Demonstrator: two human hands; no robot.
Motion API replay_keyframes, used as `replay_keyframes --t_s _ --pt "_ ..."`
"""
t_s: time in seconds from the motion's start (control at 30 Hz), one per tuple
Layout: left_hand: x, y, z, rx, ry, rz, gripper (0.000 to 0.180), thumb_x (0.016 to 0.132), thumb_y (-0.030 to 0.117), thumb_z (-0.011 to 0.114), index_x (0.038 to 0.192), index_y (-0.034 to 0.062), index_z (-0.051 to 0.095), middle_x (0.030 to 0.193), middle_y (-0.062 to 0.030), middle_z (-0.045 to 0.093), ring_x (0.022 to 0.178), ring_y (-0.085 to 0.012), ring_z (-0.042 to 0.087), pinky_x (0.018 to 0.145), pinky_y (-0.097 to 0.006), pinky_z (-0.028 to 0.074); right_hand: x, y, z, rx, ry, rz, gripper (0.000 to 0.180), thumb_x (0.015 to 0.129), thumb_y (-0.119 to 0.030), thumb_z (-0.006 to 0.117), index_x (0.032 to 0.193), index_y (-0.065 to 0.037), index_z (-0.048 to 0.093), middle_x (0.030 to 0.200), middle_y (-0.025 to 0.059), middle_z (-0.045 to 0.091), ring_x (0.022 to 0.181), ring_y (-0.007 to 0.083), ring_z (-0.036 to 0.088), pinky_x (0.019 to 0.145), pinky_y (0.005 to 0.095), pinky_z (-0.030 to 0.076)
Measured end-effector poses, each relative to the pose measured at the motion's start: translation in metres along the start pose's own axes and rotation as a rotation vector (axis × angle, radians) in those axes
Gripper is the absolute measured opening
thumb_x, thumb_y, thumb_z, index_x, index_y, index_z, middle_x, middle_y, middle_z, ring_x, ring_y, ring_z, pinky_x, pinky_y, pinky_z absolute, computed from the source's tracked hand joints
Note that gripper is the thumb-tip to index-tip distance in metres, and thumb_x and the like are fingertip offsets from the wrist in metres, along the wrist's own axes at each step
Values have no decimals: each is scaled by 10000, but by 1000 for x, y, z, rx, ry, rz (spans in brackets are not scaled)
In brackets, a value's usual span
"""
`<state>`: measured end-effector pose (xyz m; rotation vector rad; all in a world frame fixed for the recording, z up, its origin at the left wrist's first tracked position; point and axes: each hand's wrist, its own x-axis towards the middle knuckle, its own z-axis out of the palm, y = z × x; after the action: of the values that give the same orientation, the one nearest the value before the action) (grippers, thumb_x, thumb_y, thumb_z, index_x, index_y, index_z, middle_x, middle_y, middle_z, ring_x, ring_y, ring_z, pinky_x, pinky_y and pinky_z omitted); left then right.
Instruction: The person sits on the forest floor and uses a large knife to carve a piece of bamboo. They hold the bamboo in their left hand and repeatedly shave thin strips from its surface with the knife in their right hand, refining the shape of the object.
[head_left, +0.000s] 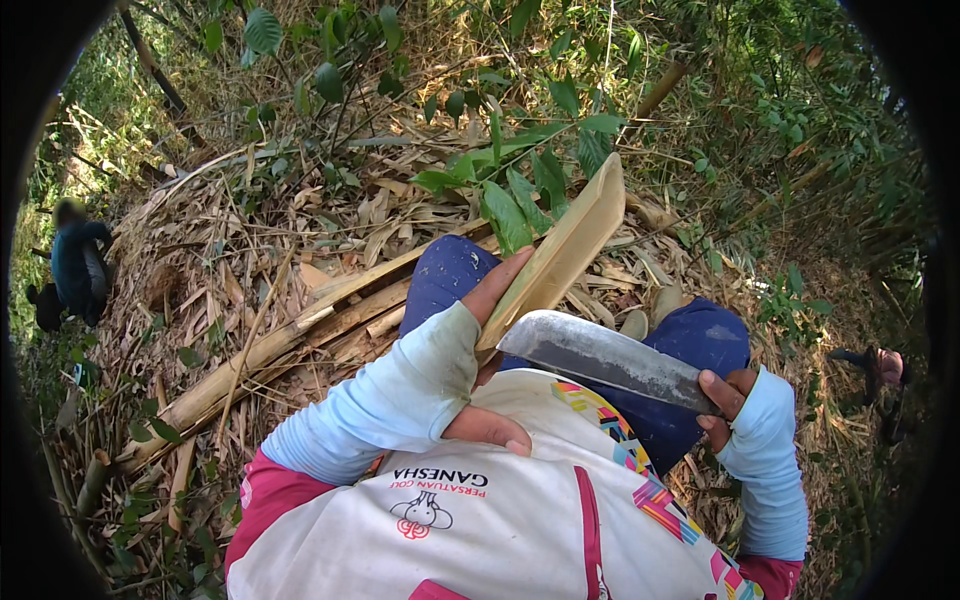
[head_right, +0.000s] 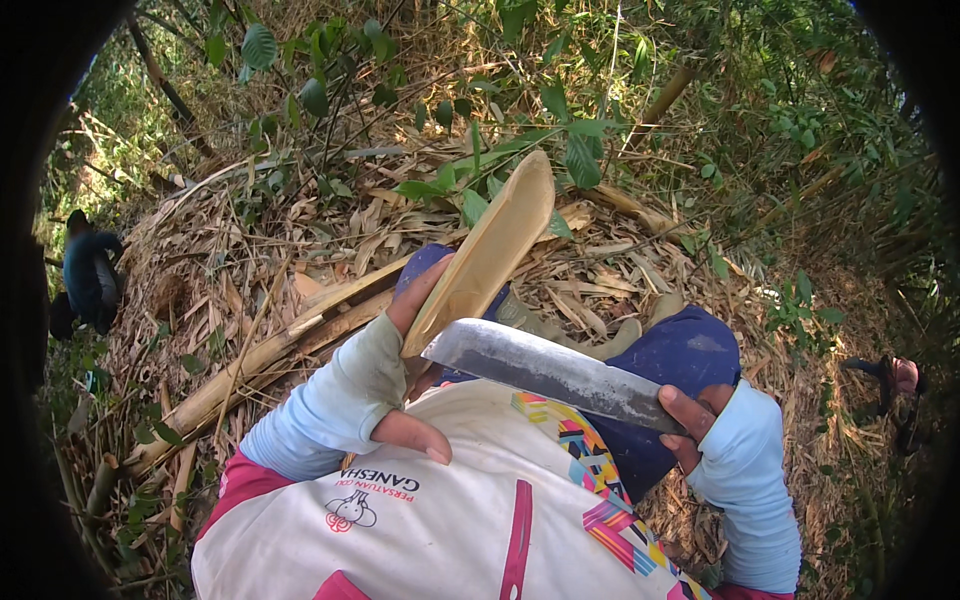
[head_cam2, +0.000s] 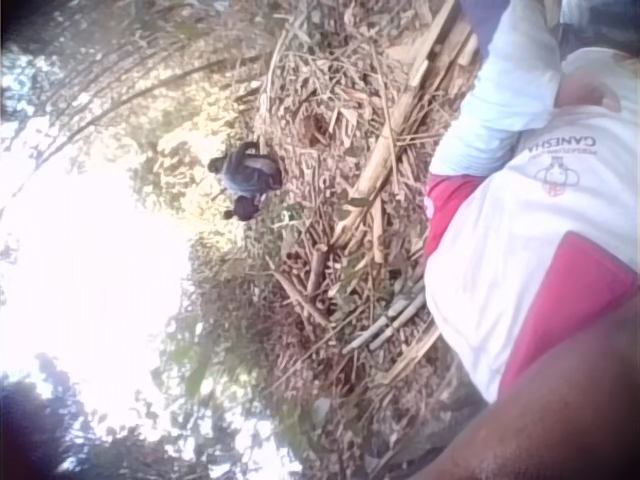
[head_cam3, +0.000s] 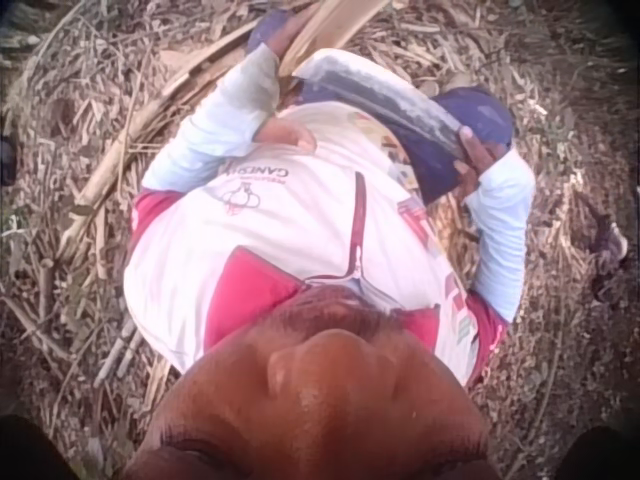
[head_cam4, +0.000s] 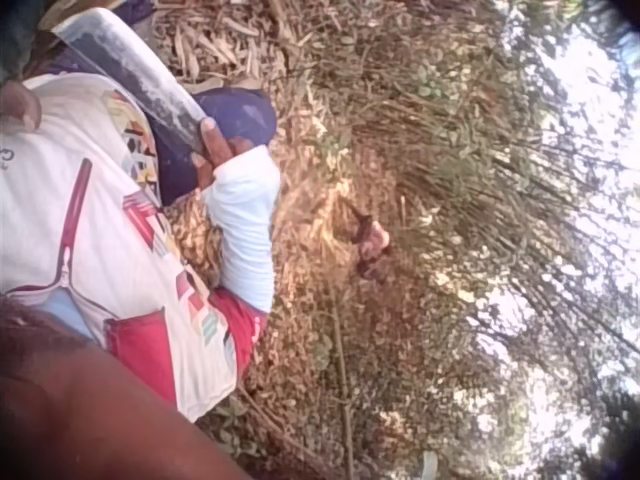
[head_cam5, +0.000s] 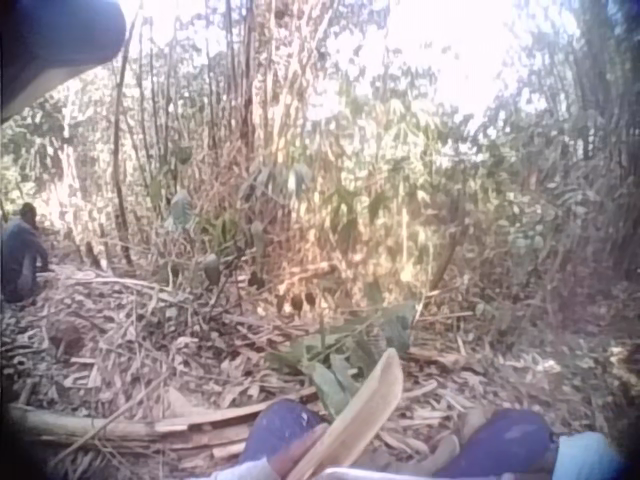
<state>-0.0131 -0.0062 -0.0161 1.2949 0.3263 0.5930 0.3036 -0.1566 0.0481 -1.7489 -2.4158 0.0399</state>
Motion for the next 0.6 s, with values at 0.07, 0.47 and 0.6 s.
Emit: replay_keyframes --t_s 0.07,0.47,0.6 --pt "0 -5 -5 91 -30 41 1445 465 215 980 1535 107 15 1544 -88 192 1405 -204 241 1104 -333 249 -1 2 0 -21 16 8 734 572 -47 765 1269 -166 568 691 87 542 539 275 505 491 391 384" --pt "-8 10 7 -13 49 -75 1438 461 230 984 1536 110 37 1401 -37 332 1130 -125 372 892 -253 330 -11 36 -3 -16 288 302 519 830 -137 679 1330 -95 547 760 71 565 631 184 524 598 313 431" --pt "-6 10 6 -7 75 -64 1435 460 235 985 1537 111 44 1354 -21 379 1038 -99 416 821 -226 356 -26 59 8 84 372 347 493 963 -321 570 1375 -60 499 845 44 591 721 123 525 675 272 433"
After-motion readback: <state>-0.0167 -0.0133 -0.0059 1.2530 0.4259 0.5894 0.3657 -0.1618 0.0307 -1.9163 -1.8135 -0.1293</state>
